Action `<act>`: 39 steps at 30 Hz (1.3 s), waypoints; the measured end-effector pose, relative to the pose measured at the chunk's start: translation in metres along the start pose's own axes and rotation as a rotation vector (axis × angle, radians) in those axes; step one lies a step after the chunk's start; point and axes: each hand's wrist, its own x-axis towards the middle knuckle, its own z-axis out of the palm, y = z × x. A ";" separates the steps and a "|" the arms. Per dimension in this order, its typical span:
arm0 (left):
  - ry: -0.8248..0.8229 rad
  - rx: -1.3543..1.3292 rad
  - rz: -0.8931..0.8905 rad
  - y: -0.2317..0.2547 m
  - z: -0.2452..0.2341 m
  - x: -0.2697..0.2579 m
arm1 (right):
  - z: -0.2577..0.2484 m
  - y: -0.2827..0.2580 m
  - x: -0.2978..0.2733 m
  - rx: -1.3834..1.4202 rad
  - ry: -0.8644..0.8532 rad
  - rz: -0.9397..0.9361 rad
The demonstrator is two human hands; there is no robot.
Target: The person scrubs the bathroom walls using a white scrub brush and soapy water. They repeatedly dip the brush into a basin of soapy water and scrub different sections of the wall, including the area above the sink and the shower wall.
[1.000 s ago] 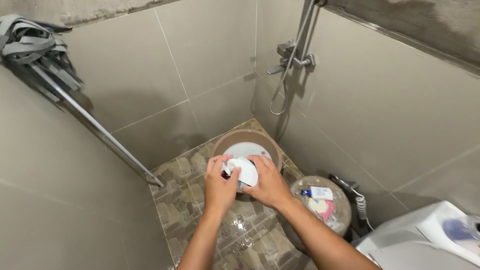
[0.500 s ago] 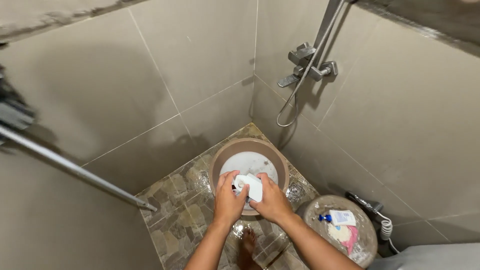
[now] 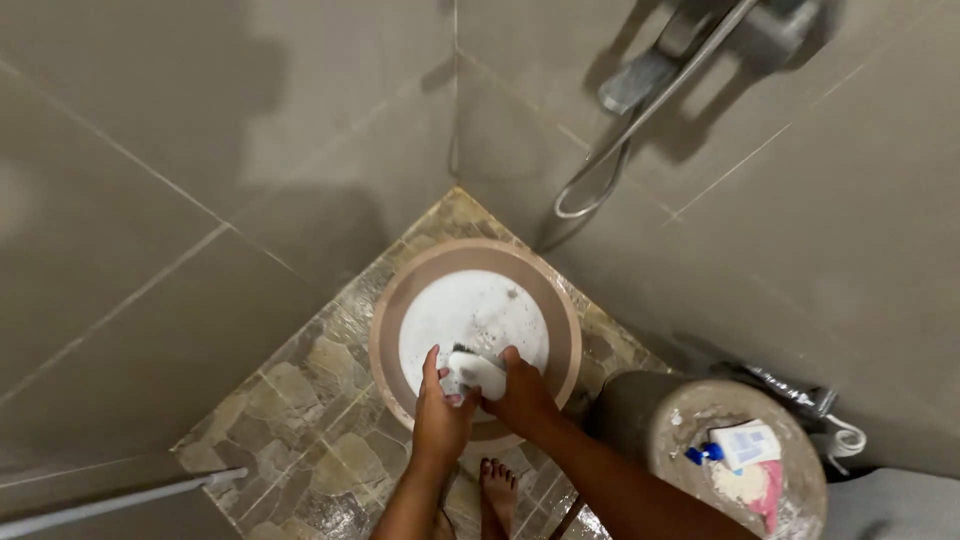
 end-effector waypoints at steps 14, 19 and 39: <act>-0.244 -0.238 -0.301 -0.276 0.098 0.230 | 0.251 0.240 0.129 0.139 -0.164 0.218; -0.231 -0.102 -0.169 -0.367 0.133 0.286 | 0.313 0.308 0.153 0.113 -0.112 0.151; -0.219 0.708 0.138 -0.394 0.189 0.336 | 0.352 0.352 0.187 -0.257 -0.089 0.335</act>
